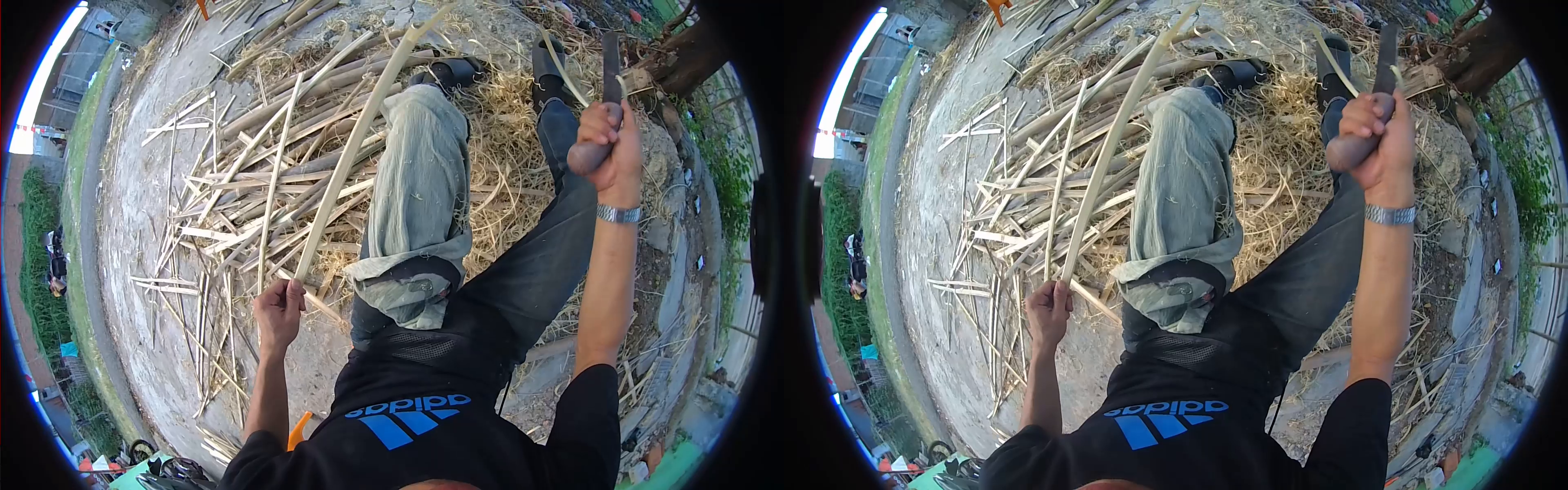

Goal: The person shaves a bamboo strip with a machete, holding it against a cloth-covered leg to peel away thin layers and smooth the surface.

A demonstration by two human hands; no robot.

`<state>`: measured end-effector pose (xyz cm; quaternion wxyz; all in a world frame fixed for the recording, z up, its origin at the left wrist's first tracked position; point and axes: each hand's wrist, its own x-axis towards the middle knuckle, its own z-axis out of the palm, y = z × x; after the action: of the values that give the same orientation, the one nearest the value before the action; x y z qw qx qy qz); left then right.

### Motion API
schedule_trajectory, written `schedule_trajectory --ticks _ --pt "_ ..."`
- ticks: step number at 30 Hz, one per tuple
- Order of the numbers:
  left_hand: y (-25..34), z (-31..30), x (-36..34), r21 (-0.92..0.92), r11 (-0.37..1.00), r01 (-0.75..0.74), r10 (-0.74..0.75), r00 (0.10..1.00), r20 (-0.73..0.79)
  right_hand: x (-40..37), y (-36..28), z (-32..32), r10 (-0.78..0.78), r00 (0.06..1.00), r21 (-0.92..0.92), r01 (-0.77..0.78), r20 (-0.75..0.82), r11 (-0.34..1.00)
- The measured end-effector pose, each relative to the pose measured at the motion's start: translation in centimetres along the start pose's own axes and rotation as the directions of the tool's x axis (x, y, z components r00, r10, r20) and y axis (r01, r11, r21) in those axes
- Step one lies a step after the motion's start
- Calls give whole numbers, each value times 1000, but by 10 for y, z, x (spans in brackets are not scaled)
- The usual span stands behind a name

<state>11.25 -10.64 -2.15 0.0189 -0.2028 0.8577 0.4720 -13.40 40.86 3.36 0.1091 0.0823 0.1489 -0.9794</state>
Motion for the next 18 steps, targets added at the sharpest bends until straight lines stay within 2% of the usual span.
schedule_trajectory --ticks 1,2,3,4,6,7,9,11,12,14,15,16,18 --pt "6 3 3 -4 1000 -2 2 1000 0 -11 15 4 -11 997 -111 3 -76 994" --pt "13 6 3 -24 1000 14 -13 1000 23 -21 35 11 -7 997 -114 -2 -80 993" --pt "17 9 2 -41 999 35 -33 998 46 -31 57 17 -137 979 -399 67 -149 914" --pt "20 12 0 -38 998 46 -44 998 48 -40 72 21 -277 945 -651 100 -175 752" --pt "27 16 1 46 999 1 -6 994 108 -47 92 4 -383 922 -890 127 -57 437" --pt "25 18 -1 61 998 -6 -1 992 126 -53 98 -5 -365 930 -960 142 46 240" --pt "25 19 -6 128 991 -48 30 989 143 -60 115 -17 -268 903 -935 286 336 -208" --pt "25 21 -12 195 973 -122 94 984 149 -74 133 -7 -59 948 -826 241 313 -509" --pt "19 19 -15 199 972 -125 95 983 157 -75 144 -11 -66 949 -829 234 308 -508" --pt "-2 13 -15 267 951 -154 129 985 110 -74 164 -28 62 954 -725 265 294 -636" --pt "-8 11 -11 270 950 -158 131 985 115 -66 163 -31 61 928 -674 311 367 -670" --pt "-14 9 -10 294 937 -190 168 981 100 -53 157 -33 62 929 -677 309 364 -668" --pt "-19 9 -16 318 925 -206 190 978 83 -20 138 -35 -106 920 -725 222 378 -652"
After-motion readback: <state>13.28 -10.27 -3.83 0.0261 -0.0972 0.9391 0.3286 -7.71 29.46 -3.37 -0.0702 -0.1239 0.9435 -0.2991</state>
